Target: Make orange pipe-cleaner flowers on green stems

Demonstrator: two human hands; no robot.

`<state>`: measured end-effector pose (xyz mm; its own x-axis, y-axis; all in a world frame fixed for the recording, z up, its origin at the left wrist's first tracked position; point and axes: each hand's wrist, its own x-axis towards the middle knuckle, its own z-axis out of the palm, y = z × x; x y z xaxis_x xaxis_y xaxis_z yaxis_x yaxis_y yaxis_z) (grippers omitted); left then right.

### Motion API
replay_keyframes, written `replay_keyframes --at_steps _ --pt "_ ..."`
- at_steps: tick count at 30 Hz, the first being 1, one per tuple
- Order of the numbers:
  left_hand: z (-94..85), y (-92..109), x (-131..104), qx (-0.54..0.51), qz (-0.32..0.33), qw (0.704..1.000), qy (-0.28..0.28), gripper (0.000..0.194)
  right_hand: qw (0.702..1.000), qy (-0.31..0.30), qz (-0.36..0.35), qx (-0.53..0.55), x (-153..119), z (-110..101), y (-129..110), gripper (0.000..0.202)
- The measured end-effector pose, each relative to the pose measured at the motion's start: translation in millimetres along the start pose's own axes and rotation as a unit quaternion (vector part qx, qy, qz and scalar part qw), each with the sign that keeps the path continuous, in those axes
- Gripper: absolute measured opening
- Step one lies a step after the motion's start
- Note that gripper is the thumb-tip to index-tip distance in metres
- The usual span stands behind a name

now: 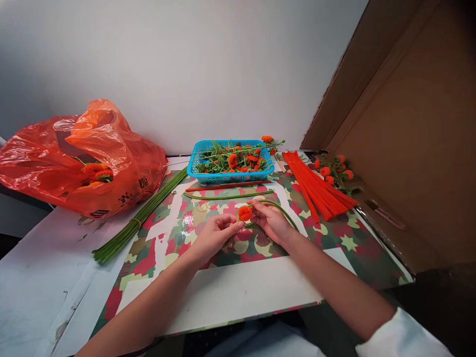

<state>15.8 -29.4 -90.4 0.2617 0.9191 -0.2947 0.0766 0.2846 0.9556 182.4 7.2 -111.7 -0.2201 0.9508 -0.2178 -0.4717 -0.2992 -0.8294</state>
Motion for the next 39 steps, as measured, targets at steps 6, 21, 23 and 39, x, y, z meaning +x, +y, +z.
replay_keyframes --at_steps 6,21,23,39 --pt "0.8 0.6 0.1 0.042 0.027 0.999 0.013 0.038 0.988 -0.058 0.001 -0.144 -12.9 4.5 5.5 0.030" --pt "-2.0 4.9 -1.2 0.097 0.062 0.993 -0.010 0.034 0.995 -0.074 0.038 -0.051 -9.5 2.6 4.8 0.026" --pt "-2.1 5.1 -1.9 0.084 0.053 0.995 -0.009 0.035 0.994 -0.077 0.056 -0.048 -10.4 2.6 2.7 0.027" --pt "-0.8 -1.2 -0.8 0.082 0.100 0.992 -0.004 0.027 0.980 -0.048 -0.022 -0.191 -14.8 3.5 2.2 0.031"
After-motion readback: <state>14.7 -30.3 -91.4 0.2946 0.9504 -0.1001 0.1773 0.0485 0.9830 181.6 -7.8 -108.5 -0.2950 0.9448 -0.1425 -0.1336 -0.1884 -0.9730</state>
